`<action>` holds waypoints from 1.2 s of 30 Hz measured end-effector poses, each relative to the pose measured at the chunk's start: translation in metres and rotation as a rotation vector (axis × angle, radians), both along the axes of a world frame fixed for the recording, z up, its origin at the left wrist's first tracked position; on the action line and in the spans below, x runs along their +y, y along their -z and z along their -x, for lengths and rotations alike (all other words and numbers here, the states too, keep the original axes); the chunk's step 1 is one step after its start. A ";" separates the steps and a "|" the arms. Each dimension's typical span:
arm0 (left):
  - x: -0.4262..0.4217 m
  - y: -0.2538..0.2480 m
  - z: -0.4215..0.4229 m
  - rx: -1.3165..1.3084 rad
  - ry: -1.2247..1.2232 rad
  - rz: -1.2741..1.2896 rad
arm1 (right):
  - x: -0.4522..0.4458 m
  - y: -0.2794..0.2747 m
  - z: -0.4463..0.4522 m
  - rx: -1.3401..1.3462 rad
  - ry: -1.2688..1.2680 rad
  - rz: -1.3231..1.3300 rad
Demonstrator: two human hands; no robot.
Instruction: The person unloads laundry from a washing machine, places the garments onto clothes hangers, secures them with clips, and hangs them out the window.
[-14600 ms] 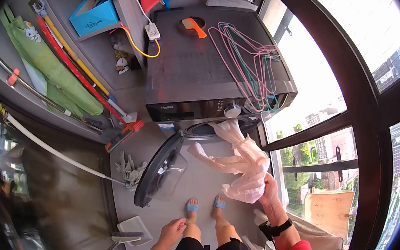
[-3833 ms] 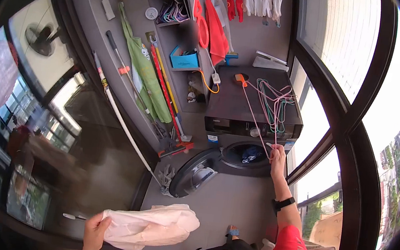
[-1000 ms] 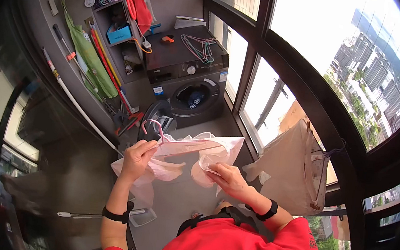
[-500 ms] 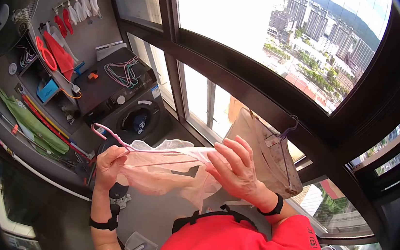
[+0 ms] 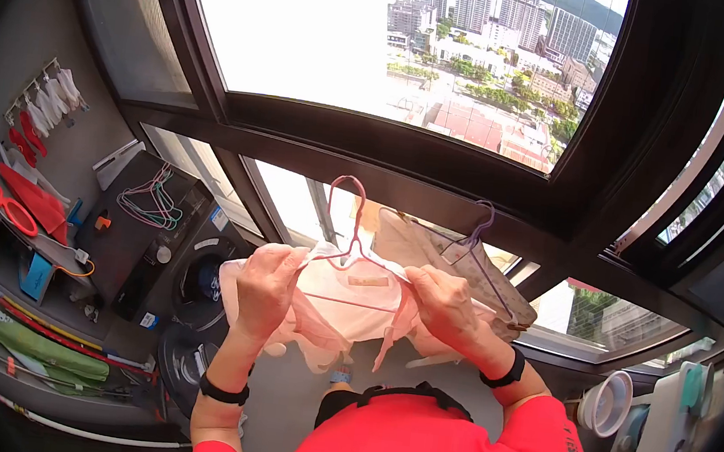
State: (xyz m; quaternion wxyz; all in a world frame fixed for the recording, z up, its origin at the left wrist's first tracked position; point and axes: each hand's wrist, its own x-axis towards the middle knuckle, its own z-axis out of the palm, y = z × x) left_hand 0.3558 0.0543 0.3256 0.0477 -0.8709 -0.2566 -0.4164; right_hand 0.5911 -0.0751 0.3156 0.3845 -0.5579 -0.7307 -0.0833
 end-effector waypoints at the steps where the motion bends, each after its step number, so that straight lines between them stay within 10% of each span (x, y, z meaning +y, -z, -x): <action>1: 0.010 0.009 -0.007 0.003 -0.066 -0.127 | 0.000 0.004 -0.008 0.038 0.061 -0.027; 21: 0.077 0.194 -0.147 -0.194 0.266 0.706 | 0.027 0.115 -0.050 0.174 0.833 0.095; 27: 0.085 0.199 -0.141 0.212 0.286 1.084 | 0.033 0.123 -0.043 -0.083 0.886 -0.190; 30: 0.089 0.216 -0.132 0.148 0.403 0.867 | 0.021 0.128 0.010 0.055 0.958 -0.255; 36: 0.085 0.226 -0.126 0.112 0.334 1.216 | 0.056 0.234 0.048 1.420 0.918 0.181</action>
